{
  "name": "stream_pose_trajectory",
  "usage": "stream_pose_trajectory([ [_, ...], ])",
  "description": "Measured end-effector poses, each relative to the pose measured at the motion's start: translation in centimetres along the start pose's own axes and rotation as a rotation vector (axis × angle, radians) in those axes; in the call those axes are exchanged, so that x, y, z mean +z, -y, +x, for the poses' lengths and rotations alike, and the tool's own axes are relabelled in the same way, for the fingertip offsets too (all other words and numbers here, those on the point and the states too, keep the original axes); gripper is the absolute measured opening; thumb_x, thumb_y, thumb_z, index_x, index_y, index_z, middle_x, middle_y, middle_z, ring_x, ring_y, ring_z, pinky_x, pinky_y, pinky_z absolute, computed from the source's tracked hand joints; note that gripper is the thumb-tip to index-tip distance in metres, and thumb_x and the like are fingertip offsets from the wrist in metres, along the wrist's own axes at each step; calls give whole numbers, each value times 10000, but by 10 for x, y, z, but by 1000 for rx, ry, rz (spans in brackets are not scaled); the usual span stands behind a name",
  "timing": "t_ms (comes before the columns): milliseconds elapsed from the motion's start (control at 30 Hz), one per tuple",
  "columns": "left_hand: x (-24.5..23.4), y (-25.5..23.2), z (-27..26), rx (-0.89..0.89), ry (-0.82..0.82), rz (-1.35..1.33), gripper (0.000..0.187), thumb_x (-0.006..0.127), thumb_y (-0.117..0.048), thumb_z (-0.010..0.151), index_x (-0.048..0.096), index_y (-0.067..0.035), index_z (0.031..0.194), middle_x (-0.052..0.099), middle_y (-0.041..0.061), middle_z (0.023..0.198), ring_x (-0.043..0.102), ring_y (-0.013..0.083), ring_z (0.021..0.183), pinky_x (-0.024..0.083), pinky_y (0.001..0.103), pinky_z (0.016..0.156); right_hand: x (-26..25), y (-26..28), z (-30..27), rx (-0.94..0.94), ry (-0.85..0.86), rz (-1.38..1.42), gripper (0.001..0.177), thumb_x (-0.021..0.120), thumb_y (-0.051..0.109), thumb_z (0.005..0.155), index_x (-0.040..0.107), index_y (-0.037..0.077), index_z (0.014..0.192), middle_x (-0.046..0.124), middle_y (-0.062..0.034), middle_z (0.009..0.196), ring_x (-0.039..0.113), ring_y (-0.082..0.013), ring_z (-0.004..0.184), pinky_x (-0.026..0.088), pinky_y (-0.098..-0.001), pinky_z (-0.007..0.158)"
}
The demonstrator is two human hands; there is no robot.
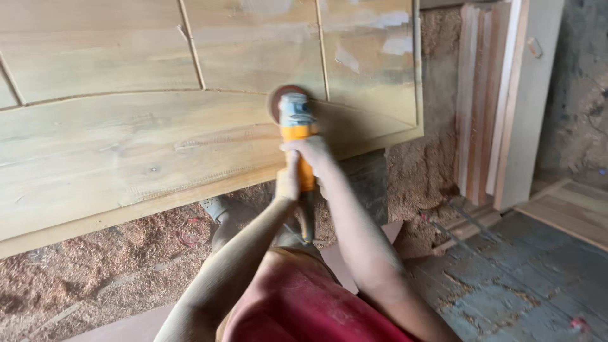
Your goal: The person uses a handheld power sander to smooth the surface of a large, light-colored wooden panel. The panel features a curved bottom edge and recessed rectangular panels. The person systematically moves the sander across the surface, generating wood dust.
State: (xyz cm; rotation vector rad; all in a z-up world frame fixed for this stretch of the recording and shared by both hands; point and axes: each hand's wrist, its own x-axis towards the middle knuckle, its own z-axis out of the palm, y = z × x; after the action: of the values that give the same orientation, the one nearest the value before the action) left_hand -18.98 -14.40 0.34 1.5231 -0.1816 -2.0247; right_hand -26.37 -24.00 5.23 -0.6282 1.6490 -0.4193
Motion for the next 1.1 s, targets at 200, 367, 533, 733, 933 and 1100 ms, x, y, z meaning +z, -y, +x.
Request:
stream_pose_trajectory([
  [200,-71,-2,-29,96,-124,-683,879,363,-740,918,406,-86,1505,564,151,1401,574,286,1288,478,436,1090,108,20,-12,-183,184,-627,421,912,288,512,745,138,868,753,-28,834,718,-175,746,595,-324,715],
  [367,-33,32,-30,41,-181,-676,860,303,-723,941,392,-87,1513,556,141,1414,556,271,1301,439,419,1116,68,5,-19,-65,205,-775,429,901,375,561,739,161,895,752,-30,844,724,-174,737,607,-325,709],
  [533,111,76,-5,-72,78,-30,862,424,-717,964,722,79,1108,754,124,925,708,228,880,564,373,791,-123,-40,-24,28,17,-9,350,856,58,609,717,63,930,722,-73,864,694,-194,731,593,-365,688],
  [733,209,86,1,-127,123,169,845,612,-712,845,720,77,1128,753,189,1046,715,221,951,540,353,850,-256,-76,-21,119,-114,376,279,764,53,738,674,-8,995,693,-121,801,696,-243,668,602,-377,610],
  [933,166,67,-4,-36,94,34,785,603,-671,877,683,57,1160,746,145,1020,706,209,920,550,345,826,-204,-75,-13,27,-177,253,272,784,17,704,677,-8,952,712,-99,808,707,-209,667,601,-355,635],
  [1100,108,50,-15,-77,78,-86,700,573,-604,952,712,62,1115,742,92,928,695,157,802,549,307,724,-132,-51,-19,112,3,263,204,775,31,737,668,-15,905,678,-100,754,667,-203,619,563,-338,580],
])
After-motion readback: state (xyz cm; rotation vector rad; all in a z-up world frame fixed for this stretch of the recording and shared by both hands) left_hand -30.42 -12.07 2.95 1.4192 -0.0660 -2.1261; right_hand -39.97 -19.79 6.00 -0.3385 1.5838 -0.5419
